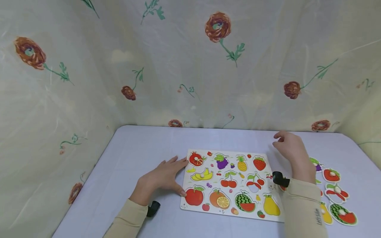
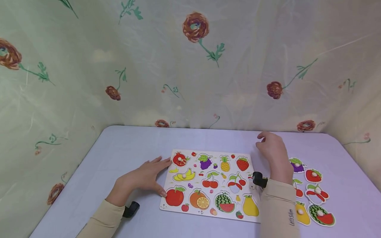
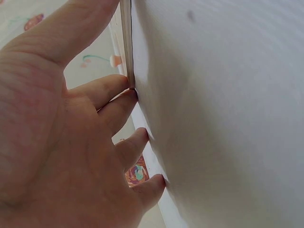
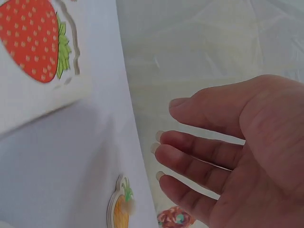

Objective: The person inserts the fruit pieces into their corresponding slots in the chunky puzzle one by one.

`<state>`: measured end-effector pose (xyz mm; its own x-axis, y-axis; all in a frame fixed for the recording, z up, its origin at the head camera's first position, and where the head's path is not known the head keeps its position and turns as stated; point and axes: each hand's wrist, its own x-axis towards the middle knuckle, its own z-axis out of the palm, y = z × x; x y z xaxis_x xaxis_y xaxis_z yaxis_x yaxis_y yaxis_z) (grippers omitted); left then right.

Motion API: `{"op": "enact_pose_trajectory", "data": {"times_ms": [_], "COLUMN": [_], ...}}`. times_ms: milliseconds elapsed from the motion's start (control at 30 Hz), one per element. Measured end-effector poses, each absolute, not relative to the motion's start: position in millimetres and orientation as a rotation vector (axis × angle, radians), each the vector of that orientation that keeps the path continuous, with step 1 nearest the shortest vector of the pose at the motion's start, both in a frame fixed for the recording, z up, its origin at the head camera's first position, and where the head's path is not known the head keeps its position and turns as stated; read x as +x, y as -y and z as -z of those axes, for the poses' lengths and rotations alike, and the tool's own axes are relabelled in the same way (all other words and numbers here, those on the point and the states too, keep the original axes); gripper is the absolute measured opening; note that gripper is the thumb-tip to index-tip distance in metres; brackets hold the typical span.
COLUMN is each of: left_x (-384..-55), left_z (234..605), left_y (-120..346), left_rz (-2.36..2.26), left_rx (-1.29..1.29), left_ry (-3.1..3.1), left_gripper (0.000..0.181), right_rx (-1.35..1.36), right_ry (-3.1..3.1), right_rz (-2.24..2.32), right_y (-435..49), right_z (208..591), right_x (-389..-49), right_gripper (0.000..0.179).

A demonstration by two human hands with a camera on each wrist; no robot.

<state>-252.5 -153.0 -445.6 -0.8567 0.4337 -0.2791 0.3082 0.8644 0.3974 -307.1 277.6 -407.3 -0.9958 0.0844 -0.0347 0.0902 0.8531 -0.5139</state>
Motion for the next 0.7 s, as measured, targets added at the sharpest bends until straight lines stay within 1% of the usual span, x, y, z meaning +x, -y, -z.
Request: {"op": "enact_pose_trajectory", "data": {"times_ms": [233, 433, 700], "left_x": [-253, -252, -252], "left_z": [445, 442, 444], "left_y": [153, 152, 152], "left_rz": [-0.487, -0.49, -0.488], "left_rx": [0.558, 0.562, 0.544], "left_ry": [-2.668, -2.661, -2.666], "left_gripper": [0.108, 0.109, 0.109], "right_rx": [0.264, 0.274, 0.413], "right_ry": [-2.953, -2.951, -2.904], "right_rz": [0.802, 0.733, 0.744], "right_y": [-288, -301, -302], "right_z": [411, 414, 419], "right_x": [-303, -303, -303], "right_gripper": [0.043, 0.042, 0.042]}}
